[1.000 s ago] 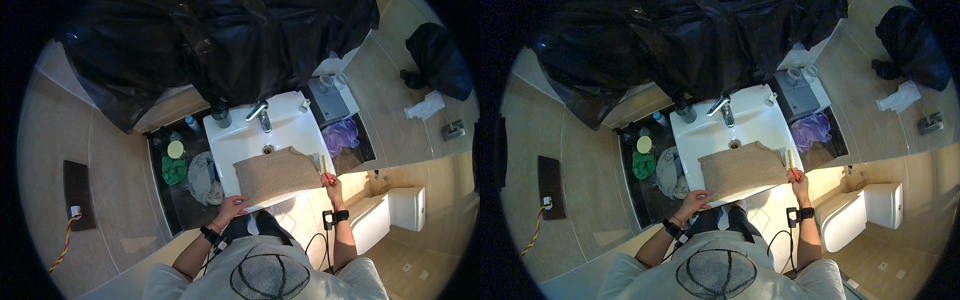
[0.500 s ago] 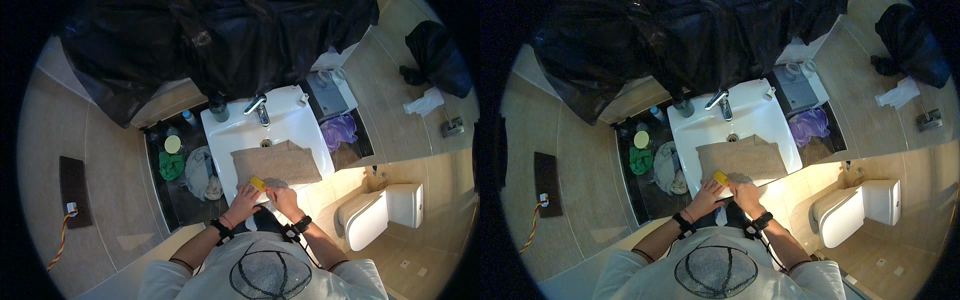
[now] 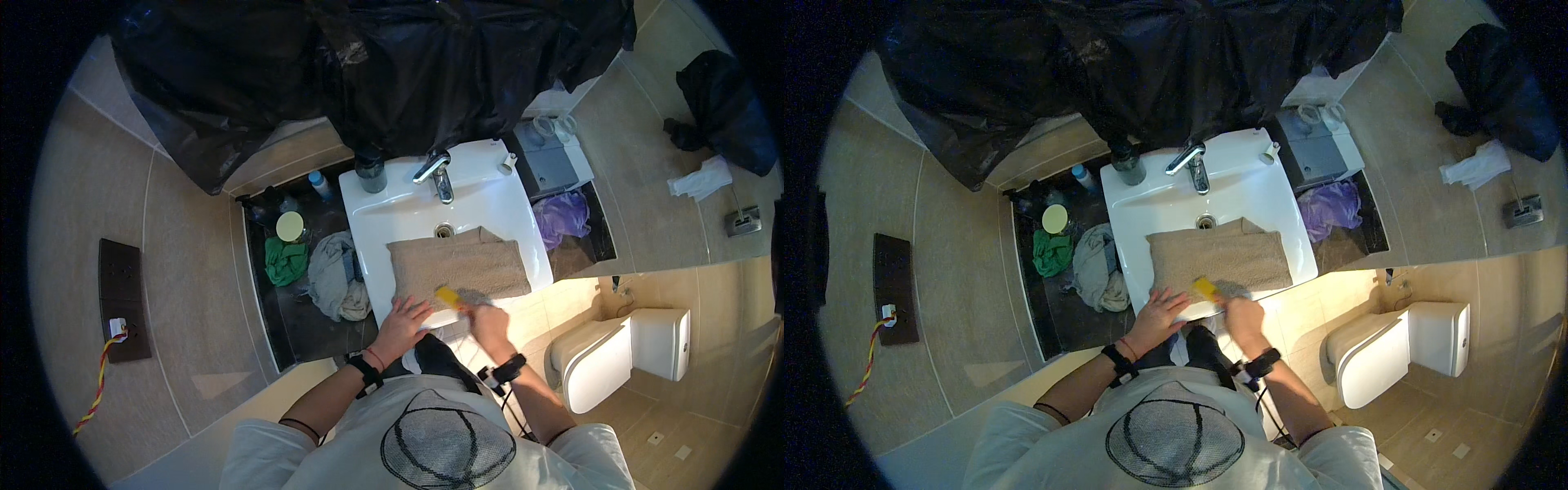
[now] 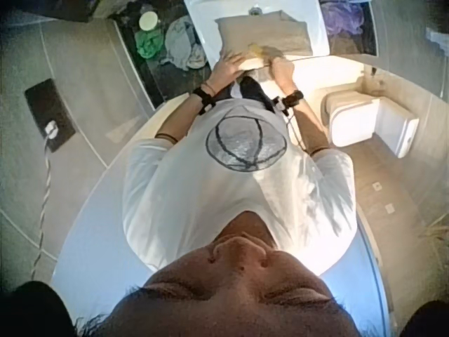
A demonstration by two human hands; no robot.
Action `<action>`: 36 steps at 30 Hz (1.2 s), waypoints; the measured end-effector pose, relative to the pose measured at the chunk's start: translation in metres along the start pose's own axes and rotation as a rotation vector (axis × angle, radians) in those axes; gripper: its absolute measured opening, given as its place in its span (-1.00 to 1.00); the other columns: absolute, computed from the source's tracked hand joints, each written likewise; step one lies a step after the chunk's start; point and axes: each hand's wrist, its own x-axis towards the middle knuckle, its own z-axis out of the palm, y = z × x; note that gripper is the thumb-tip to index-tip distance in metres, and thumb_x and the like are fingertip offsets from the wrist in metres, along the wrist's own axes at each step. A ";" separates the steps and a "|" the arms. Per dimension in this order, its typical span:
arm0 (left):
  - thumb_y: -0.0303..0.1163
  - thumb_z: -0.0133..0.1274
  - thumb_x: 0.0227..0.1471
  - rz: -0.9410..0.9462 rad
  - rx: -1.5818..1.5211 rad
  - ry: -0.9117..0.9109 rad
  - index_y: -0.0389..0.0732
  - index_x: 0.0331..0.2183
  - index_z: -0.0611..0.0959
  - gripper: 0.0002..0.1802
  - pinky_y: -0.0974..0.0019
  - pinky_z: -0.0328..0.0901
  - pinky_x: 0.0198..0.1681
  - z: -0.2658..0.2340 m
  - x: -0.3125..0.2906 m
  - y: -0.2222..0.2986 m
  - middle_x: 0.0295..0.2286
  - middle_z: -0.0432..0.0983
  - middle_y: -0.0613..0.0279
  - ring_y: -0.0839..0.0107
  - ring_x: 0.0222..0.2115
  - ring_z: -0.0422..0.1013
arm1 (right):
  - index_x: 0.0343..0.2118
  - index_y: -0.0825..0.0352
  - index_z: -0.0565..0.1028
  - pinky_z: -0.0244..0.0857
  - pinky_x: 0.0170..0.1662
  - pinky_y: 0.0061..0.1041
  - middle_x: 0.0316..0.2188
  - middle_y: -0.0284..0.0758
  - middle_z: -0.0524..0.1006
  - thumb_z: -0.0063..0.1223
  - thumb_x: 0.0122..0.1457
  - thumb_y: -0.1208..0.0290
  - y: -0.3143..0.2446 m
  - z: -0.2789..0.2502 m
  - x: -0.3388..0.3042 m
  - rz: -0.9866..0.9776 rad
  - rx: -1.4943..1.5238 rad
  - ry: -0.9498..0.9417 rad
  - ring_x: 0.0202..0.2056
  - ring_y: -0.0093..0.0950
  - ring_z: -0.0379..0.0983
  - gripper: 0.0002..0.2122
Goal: The person uses a yellow brush to repeatedly scrub two garments laid on a bathroom sink. They first treat a purple patterned cloth, then a beige patterned cloth, flipping and repositioning each item while brushing. The garments remain on the sink throughout the clip.
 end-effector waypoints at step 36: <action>-0.32 0.12 0.05 0.023 -0.048 0.121 -0.20 0.02 0.50 -0.52 0.09 0.21 0.15 -0.002 -0.016 -0.003 0.05 0.35 0.06 0.09 0.11 0.26 | -0.25 -0.02 0.65 0.36 -0.47 -0.27 -0.54 -0.19 0.57 0.09 0.15 0.22 0.008 -0.046 0.012 0.172 0.099 0.054 -0.51 -0.17 0.53 -0.84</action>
